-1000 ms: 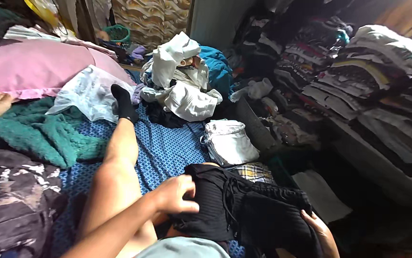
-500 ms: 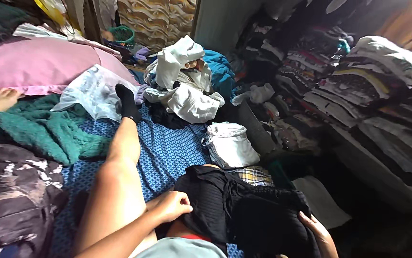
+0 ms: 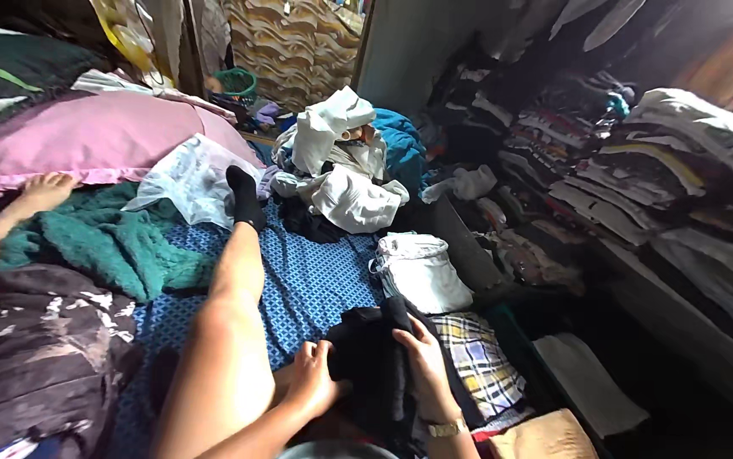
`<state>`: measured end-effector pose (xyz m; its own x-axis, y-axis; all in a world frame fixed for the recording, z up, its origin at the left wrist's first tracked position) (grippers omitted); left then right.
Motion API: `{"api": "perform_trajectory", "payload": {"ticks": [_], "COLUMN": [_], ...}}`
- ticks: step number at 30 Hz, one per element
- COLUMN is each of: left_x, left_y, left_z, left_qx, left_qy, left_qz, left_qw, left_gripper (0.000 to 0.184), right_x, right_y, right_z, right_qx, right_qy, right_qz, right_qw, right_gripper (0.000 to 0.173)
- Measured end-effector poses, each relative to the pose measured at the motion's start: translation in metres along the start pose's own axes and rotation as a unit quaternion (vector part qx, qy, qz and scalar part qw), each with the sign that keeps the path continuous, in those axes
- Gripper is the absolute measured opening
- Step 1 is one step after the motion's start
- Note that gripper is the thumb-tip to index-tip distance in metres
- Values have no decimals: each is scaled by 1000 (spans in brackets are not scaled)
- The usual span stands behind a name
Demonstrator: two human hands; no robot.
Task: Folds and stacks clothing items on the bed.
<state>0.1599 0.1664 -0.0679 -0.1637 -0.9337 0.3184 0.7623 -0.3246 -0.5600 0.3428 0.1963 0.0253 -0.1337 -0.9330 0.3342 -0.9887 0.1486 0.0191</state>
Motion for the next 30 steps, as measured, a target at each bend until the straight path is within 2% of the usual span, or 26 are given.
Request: {"api": "perform_trajectory", "payload": {"ticks": [6, 11, 14, 17, 21, 23, 25, 28, 30], "left_x": [-1, -5, -18, -33, -58, -66, -67, -60, -57], "left_y": [3, -3, -22, -35, -28, -22, -19, -17, -14], "left_z": [-2, -2, 7, 35, 67, 73, 74, 73, 69], "left_qx": [3, 62, 98, 44, -63, -94, -107, -107, -105], "left_qy": [-10, -6, 47, 165, 262, 289, 318, 366, 366], "left_qz": [-30, -37, 43, 101, 58, 50, 58, 98, 57], "left_qw": [999, 997, 993, 980, 961, 952, 940, 919, 923], "left_gripper": [81, 73, 57, 42, 45, 36, 26, 25, 27], "right_x": [-16, -15, -15, -14, -14, -12, -10, -4, -3], "right_y": [27, 23, 17, 16, 13, 11, 10, 8, 7], "right_z": [23, 23, 24, 25, 24, 23, 21, 14, 10], "right_qx": [78, 46, 13, -5, -25, -36, -39, -43, -43], "right_qy": [19, 20, 20, 25, 22, 18, 21, 18, 11], "right_qz": [0, 11, 4, 1, 0, -2, 0, -4, -13], "right_qw": [997, 999, 1000, 1000, 999, 999, 999, 999, 999], "right_gripper": [53, 52, 50, 49, 46, 45, 44, 43, 44]}}
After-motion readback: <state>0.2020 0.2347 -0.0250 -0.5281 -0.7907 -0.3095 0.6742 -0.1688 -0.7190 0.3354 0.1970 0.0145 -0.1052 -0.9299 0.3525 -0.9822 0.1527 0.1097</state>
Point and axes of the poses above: each hand's wrist, its own x-axis away from the middle knuckle, its own y-axis out of the palm, z = x × y, the point moved 8 cm from there along -x, towards the middle knuckle, and after that the axes turned 10 degrees about y, right-handed, at the moved point
